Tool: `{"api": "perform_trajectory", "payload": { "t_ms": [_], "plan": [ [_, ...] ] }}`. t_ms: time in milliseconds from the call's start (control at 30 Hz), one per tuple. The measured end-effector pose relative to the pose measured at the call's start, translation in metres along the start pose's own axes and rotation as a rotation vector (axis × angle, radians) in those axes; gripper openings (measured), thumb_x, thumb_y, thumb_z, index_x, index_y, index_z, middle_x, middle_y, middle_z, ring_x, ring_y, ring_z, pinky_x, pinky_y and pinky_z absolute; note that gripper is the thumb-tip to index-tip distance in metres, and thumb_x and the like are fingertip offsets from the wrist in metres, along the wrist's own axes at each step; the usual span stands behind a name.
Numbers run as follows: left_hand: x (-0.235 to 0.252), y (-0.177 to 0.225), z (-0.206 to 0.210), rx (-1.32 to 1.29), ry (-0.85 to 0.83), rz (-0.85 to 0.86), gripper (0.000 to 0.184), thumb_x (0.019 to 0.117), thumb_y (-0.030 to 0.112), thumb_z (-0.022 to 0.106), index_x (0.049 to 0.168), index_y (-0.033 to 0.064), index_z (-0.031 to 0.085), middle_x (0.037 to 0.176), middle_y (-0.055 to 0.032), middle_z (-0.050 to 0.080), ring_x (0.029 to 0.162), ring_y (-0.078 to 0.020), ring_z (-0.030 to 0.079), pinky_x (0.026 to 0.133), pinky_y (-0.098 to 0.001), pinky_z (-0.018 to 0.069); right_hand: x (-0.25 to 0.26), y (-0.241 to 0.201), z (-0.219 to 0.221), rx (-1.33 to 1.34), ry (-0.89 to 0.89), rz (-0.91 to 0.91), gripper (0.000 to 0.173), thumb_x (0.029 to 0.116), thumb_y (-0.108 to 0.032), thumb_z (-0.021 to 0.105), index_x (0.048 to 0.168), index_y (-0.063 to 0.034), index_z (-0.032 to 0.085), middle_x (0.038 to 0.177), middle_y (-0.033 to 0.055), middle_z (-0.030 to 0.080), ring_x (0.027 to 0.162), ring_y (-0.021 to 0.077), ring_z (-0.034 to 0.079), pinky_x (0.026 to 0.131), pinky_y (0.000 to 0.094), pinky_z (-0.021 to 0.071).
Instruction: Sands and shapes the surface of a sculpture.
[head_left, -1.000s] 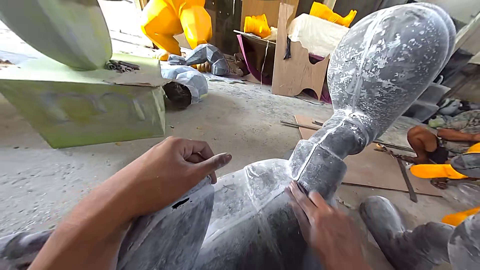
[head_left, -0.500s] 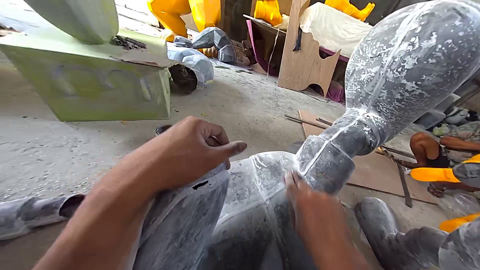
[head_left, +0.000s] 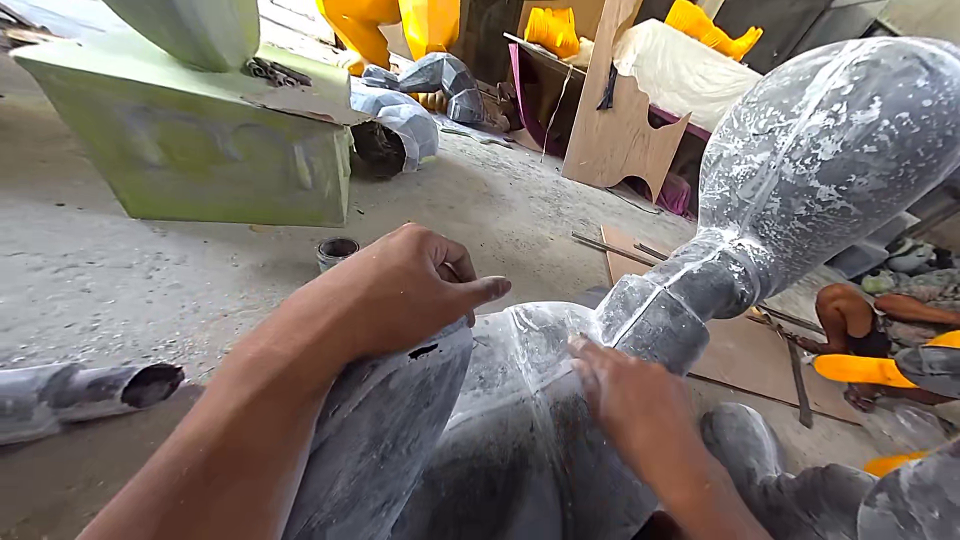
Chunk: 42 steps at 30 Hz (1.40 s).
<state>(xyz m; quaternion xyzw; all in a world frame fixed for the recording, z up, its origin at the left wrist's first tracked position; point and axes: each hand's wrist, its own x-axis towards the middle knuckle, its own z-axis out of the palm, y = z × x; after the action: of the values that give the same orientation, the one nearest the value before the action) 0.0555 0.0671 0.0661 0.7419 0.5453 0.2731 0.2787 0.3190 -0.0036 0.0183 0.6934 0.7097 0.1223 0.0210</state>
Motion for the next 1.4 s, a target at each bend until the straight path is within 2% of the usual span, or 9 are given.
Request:
{"api": "perform_trajectory", "payload": {
  "t_ms": [100,200,367,533,633,800,900,1000,1400],
  "plan": [
    [0.005,-0.006,-0.004,-0.013,-0.024,0.02,0.034,0.0948,0.058,0.065,0.081,0.0276,0.074,0.065,0.01,0.071,0.054,-0.0071,0.063,0.051,-0.0351,0.0522,0.001,0.015,0.005,0.067,0.023,0.035,0.051,0.1055,-0.046,0.04,0.152,-0.0279,0.051,0.088,0.0046,0.074,0.076,0.0274,0.072,0.065,0.0504,0.0574],
    [0.008,-0.01,-0.003,-0.021,-0.038,0.024,0.036,0.093,0.062,0.065,0.082,0.0285,0.074,0.066,0.0103,0.07,0.056,-0.007,0.064,0.053,-0.0354,0.053,-0.011,0.012,0.018,0.045,0.127,0.001,0.047,0.1043,-0.043,0.037,0.137,-0.0287,0.067,0.1,-0.0007,0.076,0.074,0.0213,0.072,0.059,0.0448,0.0578],
    [0.005,-0.006,-0.002,-0.004,-0.031,0.028,0.037,0.0932,0.063,0.063,0.081,0.0297,0.073,0.064,0.0105,0.069,0.054,-0.0067,0.062,0.05,-0.0354,0.0517,0.012,0.003,0.023,-0.027,0.271,0.047,0.038,0.1042,-0.041,0.043,0.1,-0.0228,0.077,0.071,0.0025,0.069,0.061,0.0249,0.068,0.048,0.046,0.05],
    [0.005,-0.004,-0.003,-0.022,-0.029,0.033,0.033,0.0949,0.055,0.067,0.08,0.0266,0.074,0.062,0.0087,0.069,0.051,-0.0072,0.061,0.048,-0.0339,0.0498,-0.012,-0.031,0.023,-0.135,0.351,0.02,0.027,0.0963,-0.027,0.056,0.109,-0.0167,0.078,0.068,0.0043,0.066,0.049,0.0229,0.062,0.04,0.0398,0.0474],
    [0.004,-0.005,-0.003,-0.008,-0.012,0.046,0.034,0.0957,0.056,0.065,0.079,0.0272,0.072,0.062,0.0094,0.068,0.051,-0.007,0.061,0.047,-0.0337,0.0495,-0.001,-0.02,0.019,-0.058,0.324,0.052,0.029,0.0982,-0.031,0.052,0.095,-0.0205,0.078,0.066,0.0036,0.067,0.054,0.0248,0.066,0.044,0.0441,0.0489],
    [0.004,-0.003,-0.002,-0.027,-0.03,0.039,0.031,0.0945,0.055,0.067,0.08,0.0277,0.074,0.062,0.0094,0.069,0.051,-0.0068,0.061,0.048,-0.0342,0.0505,-0.005,-0.012,0.017,-0.077,0.232,0.127,0.033,0.1021,-0.031,0.049,0.118,-0.0233,0.077,0.078,0.005,0.072,0.061,0.0258,0.069,0.049,0.0457,0.0528],
    [0.002,-0.001,0.002,0.014,-0.008,0.019,0.035,0.0943,0.06,0.065,0.08,0.0288,0.072,0.063,0.0102,0.068,0.052,-0.0075,0.062,0.048,-0.0363,0.0517,-0.002,0.0,0.02,-0.021,0.269,0.12,0.034,0.1019,-0.035,0.046,0.099,-0.0222,0.078,0.072,0.0047,0.071,0.06,0.0279,0.069,0.049,0.0485,0.0516],
    [0.004,-0.004,0.002,-0.009,-0.04,0.064,0.033,0.0943,0.056,0.067,0.08,0.0279,0.073,0.062,0.0096,0.069,0.051,-0.0061,0.061,0.048,-0.0339,0.0513,0.02,0.008,0.01,0.04,0.079,0.231,0.035,0.1054,-0.041,0.045,0.108,-0.0251,0.077,0.08,0.0069,0.073,0.077,0.0308,0.071,0.065,0.0544,0.0539],
    [0.006,-0.006,-0.003,-0.032,-0.025,0.021,0.029,0.0917,0.054,0.072,0.081,0.0265,0.075,0.065,0.0078,0.072,0.052,-0.0085,0.064,0.05,-0.0365,0.0538,-0.003,0.007,0.009,0.042,0.123,0.143,0.039,0.1056,-0.044,0.042,0.12,-0.0286,0.075,0.076,0.0058,0.072,0.069,0.0306,0.071,0.056,0.0531,0.0541]
  ]
}}
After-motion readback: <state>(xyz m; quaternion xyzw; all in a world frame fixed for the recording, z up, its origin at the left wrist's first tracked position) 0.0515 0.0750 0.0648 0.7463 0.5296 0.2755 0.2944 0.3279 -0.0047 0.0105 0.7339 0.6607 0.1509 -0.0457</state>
